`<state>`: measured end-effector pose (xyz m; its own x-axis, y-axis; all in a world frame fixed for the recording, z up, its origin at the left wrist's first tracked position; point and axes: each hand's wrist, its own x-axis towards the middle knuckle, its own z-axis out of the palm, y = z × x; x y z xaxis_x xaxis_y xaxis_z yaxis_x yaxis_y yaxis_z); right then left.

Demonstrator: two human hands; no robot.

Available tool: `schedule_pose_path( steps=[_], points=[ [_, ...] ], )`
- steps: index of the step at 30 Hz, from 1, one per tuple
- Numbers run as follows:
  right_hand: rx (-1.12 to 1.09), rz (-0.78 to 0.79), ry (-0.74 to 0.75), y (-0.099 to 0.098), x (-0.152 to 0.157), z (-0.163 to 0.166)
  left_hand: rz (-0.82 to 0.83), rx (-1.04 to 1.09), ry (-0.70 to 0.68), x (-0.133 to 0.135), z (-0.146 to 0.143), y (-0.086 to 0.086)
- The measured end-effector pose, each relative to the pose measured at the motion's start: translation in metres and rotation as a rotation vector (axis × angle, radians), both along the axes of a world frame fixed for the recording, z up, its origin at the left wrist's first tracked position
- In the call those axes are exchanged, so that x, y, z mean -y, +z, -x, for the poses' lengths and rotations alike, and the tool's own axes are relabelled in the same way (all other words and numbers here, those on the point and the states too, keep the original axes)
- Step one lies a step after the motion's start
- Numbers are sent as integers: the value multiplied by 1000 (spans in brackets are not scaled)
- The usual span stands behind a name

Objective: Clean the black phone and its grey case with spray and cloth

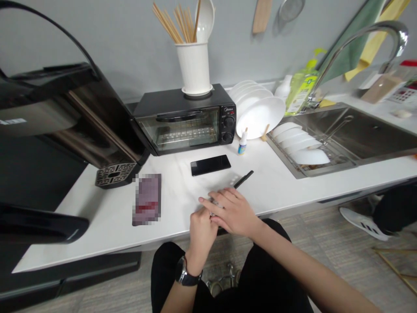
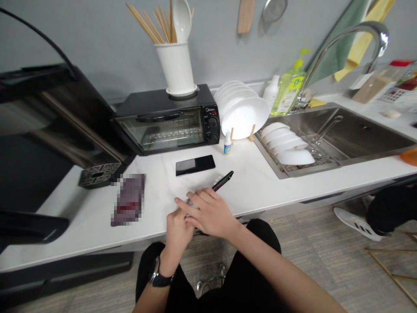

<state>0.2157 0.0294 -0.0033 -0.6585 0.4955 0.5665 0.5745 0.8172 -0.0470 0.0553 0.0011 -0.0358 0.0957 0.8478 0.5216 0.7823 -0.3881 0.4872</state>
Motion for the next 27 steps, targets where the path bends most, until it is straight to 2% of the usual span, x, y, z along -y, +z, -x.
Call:
schedule_pose_path(
  steps=[2,5,7,9,11,14,16,18,20,23,25,27],
  points=[
    [23,-15,-73,0,-21,-30,44,58,-13,1,-1,3],
    [-38,82,-257,3,-52,-65,94,126,-45,1,-4,9],
    [-103,126,-344,5,-58,-67,97,135,-39,1,-6,11],
    [-193,130,-365,5,-48,-50,96,129,-17,0,-7,11],
    [-251,145,-313,1,-25,-22,94,118,-2,-1,-5,10],
    [-190,190,-106,-4,10,12,95,59,-28,-1,0,6],
    [-109,158,22,-5,18,16,87,8,-38,-1,2,4],
    [-45,96,57,-5,9,1,77,4,-23,0,2,4],
    [-30,53,-2,-3,-13,-24,85,53,-18,1,0,7],
    [-42,58,-167,3,-47,-57,100,104,-46,2,-4,12],
    [-70,87,-284,6,-55,-60,95,103,-39,1,-6,13],
    [-164,116,-369,7,-48,-44,90,98,-24,1,-7,13]
  ],
)
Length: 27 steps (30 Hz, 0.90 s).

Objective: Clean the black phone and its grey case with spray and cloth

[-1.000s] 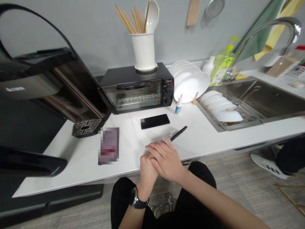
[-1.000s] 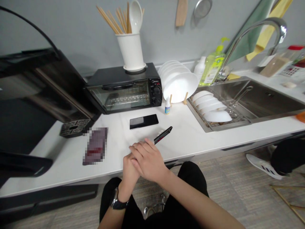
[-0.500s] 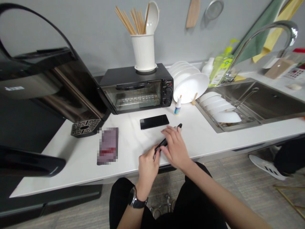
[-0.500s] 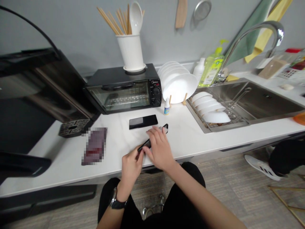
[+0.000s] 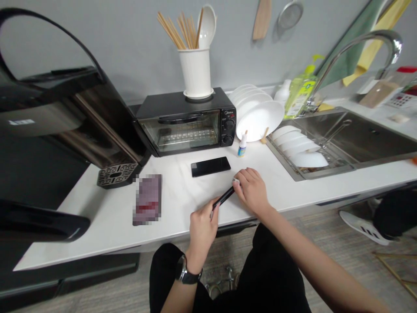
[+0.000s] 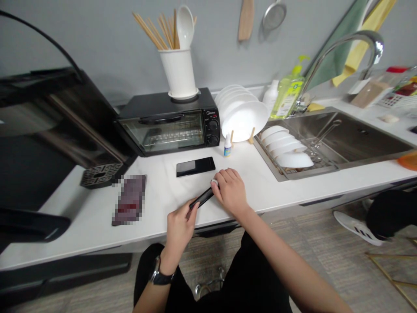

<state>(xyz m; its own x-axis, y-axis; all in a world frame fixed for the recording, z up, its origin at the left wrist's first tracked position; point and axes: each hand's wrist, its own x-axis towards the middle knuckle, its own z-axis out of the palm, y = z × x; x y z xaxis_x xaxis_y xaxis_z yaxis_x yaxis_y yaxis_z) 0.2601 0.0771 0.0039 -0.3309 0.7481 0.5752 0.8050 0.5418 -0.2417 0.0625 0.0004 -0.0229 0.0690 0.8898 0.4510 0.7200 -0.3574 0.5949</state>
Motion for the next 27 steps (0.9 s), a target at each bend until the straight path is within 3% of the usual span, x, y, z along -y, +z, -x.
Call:
schedule_pose_path(
  steps=[3,6,8,11,15,19,21,24,27],
  points=[
    [-137,27,49,-3,34,41,-4,-30,34,-1,2,-5],
    [-76,35,304,-8,65,69,-33,-88,13,-1,8,-11],
    [20,-12,422,-11,68,65,-56,-94,-10,0,10,-13],
    [100,-81,379,-11,42,30,-19,-30,-5,2,8,-8],
    [89,-22,126,-2,-2,-16,41,65,-61,3,2,0],
    [-35,8,7,2,4,4,21,49,7,1,0,1],
    [-114,13,55,-1,26,32,25,29,33,-1,1,-1],
    [-89,56,272,-8,59,62,-2,-14,28,-2,5,-5],
    [40,24,408,-13,62,53,-18,-47,19,-1,7,-8]
  ],
)
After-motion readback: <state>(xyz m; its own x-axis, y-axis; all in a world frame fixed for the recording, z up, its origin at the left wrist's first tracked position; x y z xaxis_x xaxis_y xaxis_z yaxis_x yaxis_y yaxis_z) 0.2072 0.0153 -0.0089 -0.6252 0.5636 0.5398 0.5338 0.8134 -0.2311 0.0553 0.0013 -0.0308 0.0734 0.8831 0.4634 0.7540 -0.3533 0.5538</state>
